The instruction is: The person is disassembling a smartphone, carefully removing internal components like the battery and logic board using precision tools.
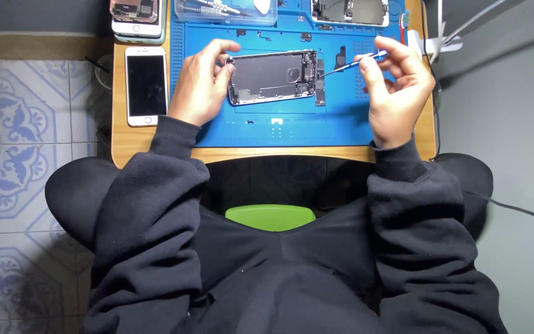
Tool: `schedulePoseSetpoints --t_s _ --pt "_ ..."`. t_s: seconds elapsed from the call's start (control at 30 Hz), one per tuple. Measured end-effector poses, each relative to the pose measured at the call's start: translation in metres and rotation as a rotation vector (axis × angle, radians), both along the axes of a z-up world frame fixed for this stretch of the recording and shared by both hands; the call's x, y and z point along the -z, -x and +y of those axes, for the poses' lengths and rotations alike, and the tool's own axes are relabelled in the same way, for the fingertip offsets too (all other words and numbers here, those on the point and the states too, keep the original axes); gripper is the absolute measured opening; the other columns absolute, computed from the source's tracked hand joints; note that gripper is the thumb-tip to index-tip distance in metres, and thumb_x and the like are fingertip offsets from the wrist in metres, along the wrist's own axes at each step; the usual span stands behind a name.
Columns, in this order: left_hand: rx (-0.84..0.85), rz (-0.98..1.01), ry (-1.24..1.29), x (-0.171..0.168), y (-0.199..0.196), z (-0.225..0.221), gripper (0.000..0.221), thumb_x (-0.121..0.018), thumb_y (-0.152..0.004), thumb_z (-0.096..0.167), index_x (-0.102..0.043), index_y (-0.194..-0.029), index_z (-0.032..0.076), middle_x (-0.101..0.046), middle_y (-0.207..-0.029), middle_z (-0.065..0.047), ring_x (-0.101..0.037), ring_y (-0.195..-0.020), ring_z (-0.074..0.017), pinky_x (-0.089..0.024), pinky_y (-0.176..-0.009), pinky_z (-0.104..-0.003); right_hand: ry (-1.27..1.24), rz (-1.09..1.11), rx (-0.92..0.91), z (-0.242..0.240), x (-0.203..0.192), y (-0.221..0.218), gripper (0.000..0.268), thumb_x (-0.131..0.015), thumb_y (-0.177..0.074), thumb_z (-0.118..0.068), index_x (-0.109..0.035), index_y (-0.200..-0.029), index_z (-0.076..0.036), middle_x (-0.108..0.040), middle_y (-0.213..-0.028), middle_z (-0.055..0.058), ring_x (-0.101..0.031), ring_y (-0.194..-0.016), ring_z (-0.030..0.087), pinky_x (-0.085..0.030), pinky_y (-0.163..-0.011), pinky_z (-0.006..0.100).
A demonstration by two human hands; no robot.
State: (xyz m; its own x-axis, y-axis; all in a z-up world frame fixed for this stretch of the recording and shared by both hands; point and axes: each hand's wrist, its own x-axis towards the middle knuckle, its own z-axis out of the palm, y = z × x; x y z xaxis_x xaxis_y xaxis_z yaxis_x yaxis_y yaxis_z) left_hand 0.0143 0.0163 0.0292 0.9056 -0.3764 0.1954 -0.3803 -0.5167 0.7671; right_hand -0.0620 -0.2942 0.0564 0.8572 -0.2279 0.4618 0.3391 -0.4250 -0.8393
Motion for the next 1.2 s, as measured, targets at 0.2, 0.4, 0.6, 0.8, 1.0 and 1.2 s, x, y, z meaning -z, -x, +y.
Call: schedulePoseSetpoints --t_s 0.2,0.4,0.6,0.8,1.0,1.2 --pt "0.014 -0.042 -0.018 0.013 -0.009 0.004 0.027 -0.058 -0.102 0.001 -0.073 -0.124 0.003 -0.078 -0.113 -0.009 -0.063 -0.079 -0.0181 -0.052 -0.077 -0.037 -0.004 0.054 0.034 0.001 0.004 0.001 0.026 -0.081 -0.106 -0.009 -0.071 -0.128 -0.001 -0.071 -0.103 0.007 -0.066 -0.085 0.010 -0.051 -0.058 0.021" --pt "-0.025 -0.118 -0.020 0.038 -0.019 -0.003 0.028 -0.058 -0.100 -0.004 -0.077 -0.118 0.006 -0.064 -0.107 -0.013 -0.066 -0.097 -0.0301 -0.052 -0.089 -0.042 0.000 0.024 0.032 -0.002 0.007 -0.002 0.025 -0.081 -0.105 -0.008 -0.071 -0.127 0.000 -0.070 -0.111 0.007 -0.065 -0.087 0.011 -0.051 -0.058 0.021" --pt "-0.053 -0.319 -0.163 0.036 -0.011 -0.011 0.019 -0.061 -0.100 -0.006 -0.076 -0.111 -0.002 -0.058 -0.102 -0.015 -0.067 -0.087 -0.0345 -0.056 -0.072 -0.047 0.031 0.033 0.045 -0.001 0.009 -0.004 0.026 -0.083 -0.104 -0.012 -0.072 -0.126 -0.003 -0.076 -0.110 0.007 -0.068 -0.088 0.009 -0.045 -0.056 0.019" --pt "-0.105 -0.439 -0.217 0.041 -0.009 -0.015 0.011 -0.071 -0.098 -0.007 -0.078 -0.105 -0.002 -0.055 -0.095 -0.013 -0.063 -0.082 -0.0307 -0.057 -0.068 -0.044 0.018 0.047 0.012 -0.001 0.013 -0.005 0.025 -0.080 -0.105 -0.010 -0.071 -0.127 -0.004 -0.077 -0.110 0.007 -0.066 -0.089 0.008 -0.044 -0.057 0.018" --pt "-0.142 -0.447 -0.249 0.046 -0.009 -0.017 0.012 -0.075 -0.097 -0.002 -0.083 -0.106 0.002 -0.055 -0.092 -0.011 -0.060 -0.082 -0.0285 -0.056 -0.064 -0.042 0.017 0.035 -0.010 0.000 0.015 -0.006 0.025 -0.081 -0.105 -0.011 -0.070 -0.126 -0.005 -0.079 -0.111 0.009 -0.069 -0.090 0.009 -0.043 -0.056 0.018" --pt "-0.194 -0.438 -0.228 0.036 0.001 -0.017 0.021 -0.082 -0.095 0.004 -0.079 -0.116 0.000 -0.066 -0.098 -0.013 -0.066 -0.086 -0.0313 -0.056 -0.072 -0.044 -0.009 0.038 -0.007 0.002 0.016 -0.005 0.024 -0.080 -0.105 -0.011 -0.070 -0.126 -0.006 -0.080 -0.111 0.010 -0.066 -0.088 0.007 -0.042 -0.055 0.017"
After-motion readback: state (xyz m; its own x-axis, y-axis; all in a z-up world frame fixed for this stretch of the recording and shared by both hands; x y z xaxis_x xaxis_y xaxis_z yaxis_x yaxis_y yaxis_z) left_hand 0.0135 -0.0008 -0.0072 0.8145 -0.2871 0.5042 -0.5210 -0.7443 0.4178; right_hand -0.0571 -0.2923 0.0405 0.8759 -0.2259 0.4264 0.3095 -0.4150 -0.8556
